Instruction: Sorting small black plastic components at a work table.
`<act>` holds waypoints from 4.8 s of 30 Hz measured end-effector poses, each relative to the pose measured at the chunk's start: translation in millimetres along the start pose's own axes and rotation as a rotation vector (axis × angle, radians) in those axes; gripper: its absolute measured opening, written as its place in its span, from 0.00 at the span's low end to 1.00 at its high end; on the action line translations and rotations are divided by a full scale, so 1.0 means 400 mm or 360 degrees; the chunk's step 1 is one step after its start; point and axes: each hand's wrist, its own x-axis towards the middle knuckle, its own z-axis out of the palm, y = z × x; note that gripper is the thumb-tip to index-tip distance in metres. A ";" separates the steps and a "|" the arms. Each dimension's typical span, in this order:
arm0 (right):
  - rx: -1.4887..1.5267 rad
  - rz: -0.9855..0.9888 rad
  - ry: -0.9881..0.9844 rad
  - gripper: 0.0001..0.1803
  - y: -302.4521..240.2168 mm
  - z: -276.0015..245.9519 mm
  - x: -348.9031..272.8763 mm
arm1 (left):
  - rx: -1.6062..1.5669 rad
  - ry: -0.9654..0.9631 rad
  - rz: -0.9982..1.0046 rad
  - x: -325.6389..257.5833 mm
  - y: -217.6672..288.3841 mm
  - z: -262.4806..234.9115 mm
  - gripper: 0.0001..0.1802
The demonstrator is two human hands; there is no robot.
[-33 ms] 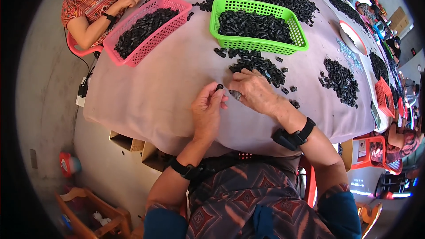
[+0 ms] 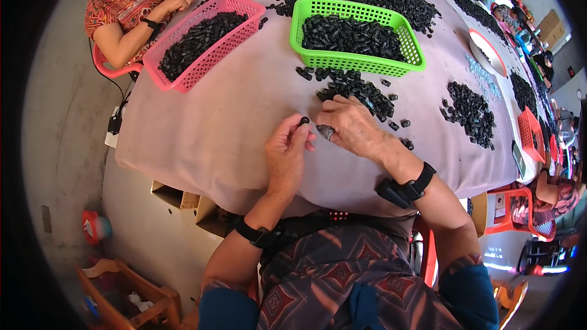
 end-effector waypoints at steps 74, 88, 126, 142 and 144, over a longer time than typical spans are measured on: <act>0.2195 0.0903 -0.0114 0.03 -0.023 -0.103 -0.191 | 0.0470 -0.0758 -0.0105 -0.085 0.043 0.074 0.08; 0.2859 0.1053 -0.0728 0.12 -0.022 -0.067 -0.208 | 0.0414 -0.1015 0.0370 -0.089 0.091 0.086 0.09; 0.3157 0.1340 -0.0003 0.27 0.001 -0.097 -0.164 | -0.0207 -0.0676 -0.0255 -0.048 0.009 0.043 0.11; 0.1110 0.0679 0.0075 0.05 0.150 -0.117 -0.172 | -0.0116 -0.0288 -0.0145 -0.038 0.018 0.044 0.09; 0.0938 0.0518 0.0104 0.07 0.127 -0.106 -0.187 | -0.0091 -0.0313 -0.0146 -0.040 0.015 0.042 0.09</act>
